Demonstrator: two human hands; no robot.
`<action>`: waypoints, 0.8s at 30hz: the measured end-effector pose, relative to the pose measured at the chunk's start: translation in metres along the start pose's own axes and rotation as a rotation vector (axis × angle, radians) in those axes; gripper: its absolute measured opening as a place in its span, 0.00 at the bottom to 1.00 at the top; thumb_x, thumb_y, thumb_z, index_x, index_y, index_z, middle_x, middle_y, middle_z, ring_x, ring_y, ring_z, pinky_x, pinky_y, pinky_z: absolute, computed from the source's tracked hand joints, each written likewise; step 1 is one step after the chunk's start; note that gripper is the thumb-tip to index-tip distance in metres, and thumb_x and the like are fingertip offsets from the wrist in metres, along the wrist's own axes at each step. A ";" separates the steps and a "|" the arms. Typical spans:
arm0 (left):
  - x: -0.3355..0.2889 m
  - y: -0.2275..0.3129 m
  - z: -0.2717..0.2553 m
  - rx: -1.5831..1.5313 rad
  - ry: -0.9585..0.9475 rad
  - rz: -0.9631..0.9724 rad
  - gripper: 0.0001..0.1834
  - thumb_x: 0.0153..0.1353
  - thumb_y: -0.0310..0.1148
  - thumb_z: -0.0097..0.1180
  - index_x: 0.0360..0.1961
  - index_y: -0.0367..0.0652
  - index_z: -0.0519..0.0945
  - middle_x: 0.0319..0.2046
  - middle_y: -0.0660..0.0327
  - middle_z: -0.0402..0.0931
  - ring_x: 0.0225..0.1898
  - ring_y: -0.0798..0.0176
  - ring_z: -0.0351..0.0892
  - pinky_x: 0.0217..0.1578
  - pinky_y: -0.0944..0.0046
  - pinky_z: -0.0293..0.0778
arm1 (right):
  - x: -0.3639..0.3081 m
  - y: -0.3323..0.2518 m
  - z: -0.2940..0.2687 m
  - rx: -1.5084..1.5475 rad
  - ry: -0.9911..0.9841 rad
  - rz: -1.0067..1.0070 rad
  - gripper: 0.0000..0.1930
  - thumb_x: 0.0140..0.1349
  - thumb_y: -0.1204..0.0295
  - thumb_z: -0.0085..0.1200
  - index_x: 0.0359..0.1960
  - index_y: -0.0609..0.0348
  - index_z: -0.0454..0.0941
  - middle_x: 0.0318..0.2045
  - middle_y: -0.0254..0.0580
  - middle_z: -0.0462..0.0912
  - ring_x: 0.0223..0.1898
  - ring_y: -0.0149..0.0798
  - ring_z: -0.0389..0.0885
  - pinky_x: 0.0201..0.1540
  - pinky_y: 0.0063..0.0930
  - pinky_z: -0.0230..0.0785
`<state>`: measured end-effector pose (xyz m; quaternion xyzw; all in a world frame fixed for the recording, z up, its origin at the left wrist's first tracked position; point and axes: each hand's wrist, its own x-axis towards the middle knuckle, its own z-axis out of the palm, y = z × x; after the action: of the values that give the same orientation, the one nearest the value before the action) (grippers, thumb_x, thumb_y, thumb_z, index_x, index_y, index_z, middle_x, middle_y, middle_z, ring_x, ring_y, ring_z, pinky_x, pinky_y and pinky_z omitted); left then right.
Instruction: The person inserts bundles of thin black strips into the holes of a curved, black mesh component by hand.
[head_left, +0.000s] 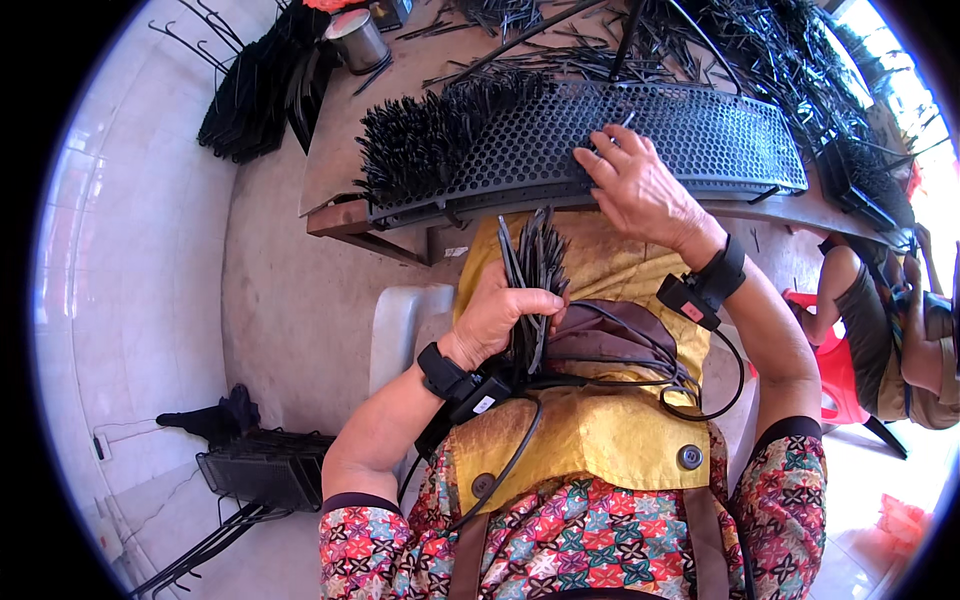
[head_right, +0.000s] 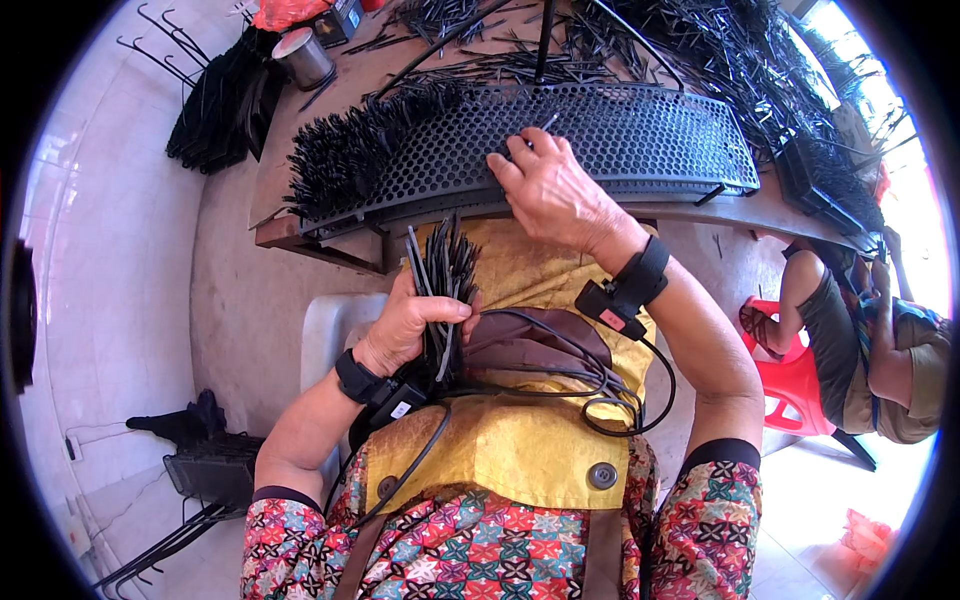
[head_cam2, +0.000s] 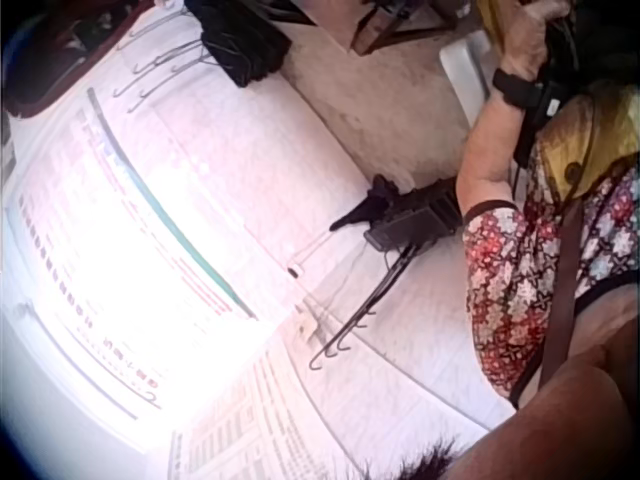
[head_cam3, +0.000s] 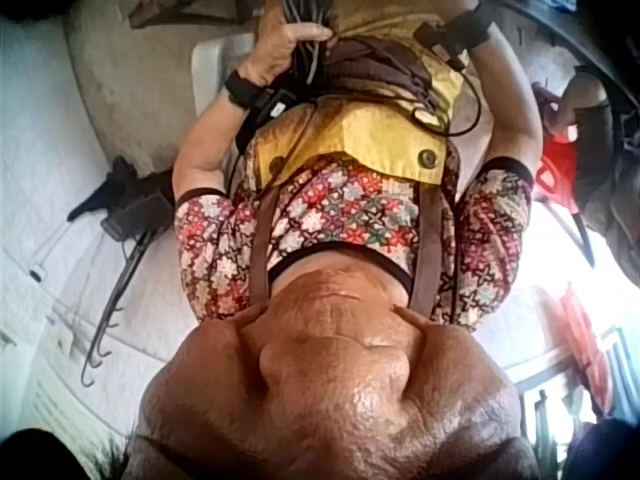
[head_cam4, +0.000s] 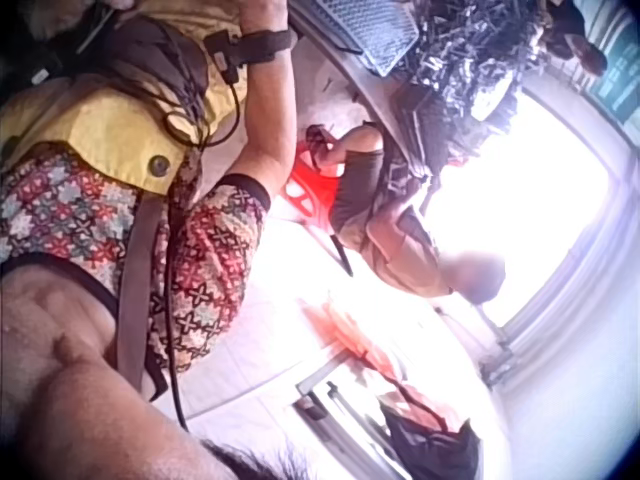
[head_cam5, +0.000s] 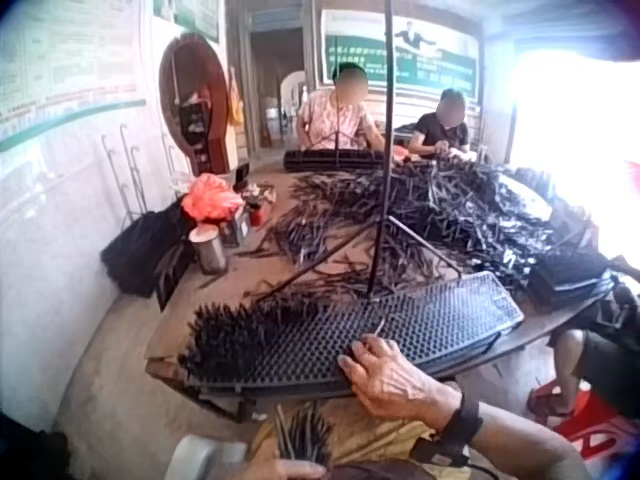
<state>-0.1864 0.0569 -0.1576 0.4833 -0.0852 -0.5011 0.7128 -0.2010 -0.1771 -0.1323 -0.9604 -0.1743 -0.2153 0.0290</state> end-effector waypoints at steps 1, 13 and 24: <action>-0.001 0.000 0.001 0.004 0.005 0.015 0.10 0.45 0.21 0.57 0.32 0.35 0.74 0.23 0.58 0.75 0.21 0.65 0.75 0.23 0.67 0.72 | -0.002 0.000 0.004 -0.029 0.000 -0.017 0.19 0.48 0.76 0.48 0.45 0.69 0.71 0.41 0.53 0.74 0.49 0.53 0.70 0.50 0.43 0.65; -0.001 0.001 -0.001 -0.064 -0.014 -0.030 0.26 0.45 0.18 0.56 0.50 0.38 0.69 0.28 0.57 0.76 0.24 0.63 0.76 0.25 0.65 0.74 | 0.022 0.024 -0.007 0.760 0.605 0.576 0.10 0.57 0.79 0.55 0.41 0.66 0.73 0.32 0.46 0.82 0.31 0.29 0.82 0.30 0.20 0.76; -0.002 0.002 0.004 -0.083 0.004 -0.005 0.11 0.46 0.20 0.55 0.34 0.35 0.74 0.25 0.58 0.75 0.22 0.65 0.75 0.23 0.67 0.73 | 0.055 0.073 0.022 1.260 0.746 0.665 0.08 0.57 0.83 0.53 0.39 0.71 0.72 0.32 0.50 0.82 0.33 0.35 0.82 0.30 0.22 0.79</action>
<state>-0.1887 0.0565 -0.1536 0.4542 -0.0618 -0.5051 0.7313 -0.1202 -0.2245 -0.1279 -0.6300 0.0533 -0.3634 0.6843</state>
